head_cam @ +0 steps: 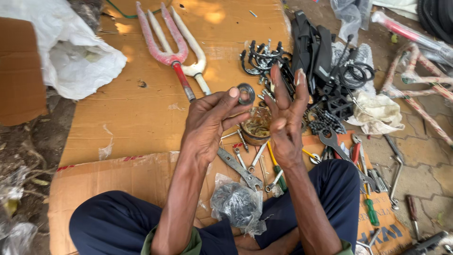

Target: The person disassembles a bicycle fork, removes seals and bearings, and applies grease to the components. They then reassemble the fork with the greased parts and repeat the process for a second fork.

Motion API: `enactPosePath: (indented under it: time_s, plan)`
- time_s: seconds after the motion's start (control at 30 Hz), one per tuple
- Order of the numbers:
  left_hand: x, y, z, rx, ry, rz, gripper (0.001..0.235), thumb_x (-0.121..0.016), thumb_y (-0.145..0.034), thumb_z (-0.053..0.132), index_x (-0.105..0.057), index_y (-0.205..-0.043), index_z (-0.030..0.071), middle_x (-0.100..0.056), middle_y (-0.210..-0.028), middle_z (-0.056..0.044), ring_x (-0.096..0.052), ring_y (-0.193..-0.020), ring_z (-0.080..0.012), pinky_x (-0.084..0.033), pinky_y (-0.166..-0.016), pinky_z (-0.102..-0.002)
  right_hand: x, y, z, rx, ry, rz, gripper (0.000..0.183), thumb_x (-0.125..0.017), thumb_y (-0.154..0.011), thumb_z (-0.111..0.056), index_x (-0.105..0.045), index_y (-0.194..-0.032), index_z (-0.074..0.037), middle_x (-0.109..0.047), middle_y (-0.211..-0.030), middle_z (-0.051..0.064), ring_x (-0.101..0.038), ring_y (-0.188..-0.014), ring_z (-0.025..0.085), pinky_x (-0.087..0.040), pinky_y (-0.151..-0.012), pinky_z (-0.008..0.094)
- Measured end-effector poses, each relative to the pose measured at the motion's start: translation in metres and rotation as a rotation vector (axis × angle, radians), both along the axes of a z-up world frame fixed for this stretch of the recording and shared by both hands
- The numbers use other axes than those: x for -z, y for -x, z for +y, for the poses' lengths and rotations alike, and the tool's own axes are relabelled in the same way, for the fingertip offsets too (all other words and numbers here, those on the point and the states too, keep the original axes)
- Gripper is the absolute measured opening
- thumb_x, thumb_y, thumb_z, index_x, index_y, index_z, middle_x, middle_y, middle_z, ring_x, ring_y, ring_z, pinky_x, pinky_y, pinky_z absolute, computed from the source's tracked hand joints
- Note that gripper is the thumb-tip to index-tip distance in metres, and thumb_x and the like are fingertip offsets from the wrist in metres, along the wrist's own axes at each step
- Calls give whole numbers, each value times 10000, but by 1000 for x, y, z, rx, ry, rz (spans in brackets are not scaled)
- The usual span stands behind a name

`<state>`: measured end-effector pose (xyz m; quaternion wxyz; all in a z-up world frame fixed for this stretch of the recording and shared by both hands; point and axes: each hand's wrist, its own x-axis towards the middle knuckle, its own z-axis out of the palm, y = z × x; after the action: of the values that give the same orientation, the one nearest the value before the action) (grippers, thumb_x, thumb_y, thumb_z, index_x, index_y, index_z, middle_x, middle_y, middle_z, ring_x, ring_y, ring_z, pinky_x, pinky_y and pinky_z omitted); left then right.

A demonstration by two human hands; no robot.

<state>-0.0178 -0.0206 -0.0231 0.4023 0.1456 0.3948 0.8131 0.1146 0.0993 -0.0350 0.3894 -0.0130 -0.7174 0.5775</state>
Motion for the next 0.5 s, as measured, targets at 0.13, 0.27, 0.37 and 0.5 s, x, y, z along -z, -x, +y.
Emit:
enactPosePath:
  time_s: [0.13, 0.27, 0.37, 0.5]
  plan:
    - [-18, -10, -5, 40, 20, -49, 357, -763, -890, 294, -755, -1026, -36, -784, -936, -159, -773, -790, -204, -651, -714, -300, 1, 0, -4, 55, -167, 37, 1095, -581, -972, -780, 77, -1666, -248, -102, -1753, 160, -90, -1649, 287, -134, -1356, 497]
    - [-24, -14, -4, 30, 69, -60, 358, -771, -882, 301, -758, -982, -43, -780, -863, -151, -777, -717, -198, -652, -641, -283, 13, -2, -10, 129, -416, -19, 1153, -565, -953, -771, 143, -1673, -215, -62, -1746, 191, -73, -1640, 286, -65, -1365, 476]
    - [-21, -14, -4, 10, 86, -71, 342, -784, -879, 294, -748, -949, -40, -760, -825, -140, -777, -707, -206, -652, -622, -283, 26, -13, -15, 145, -534, -74, 1184, -612, -923, -691, 130, -1691, -178, -163, -1753, 241, -108, -1634, 311, -68, -1346, 477]
    - [-18, -11, -4, 6, 88, -97, 310, -770, -873, 291, -751, -938, -11, -761, -799, -128, -773, -693, -199, -645, -607, -274, 29, -21, -15, 145, -433, -54, 1129, -742, -950, -416, 70, -1687, -149, -353, -1671, 225, -257, -1603, 331, -178, -1349, 476]
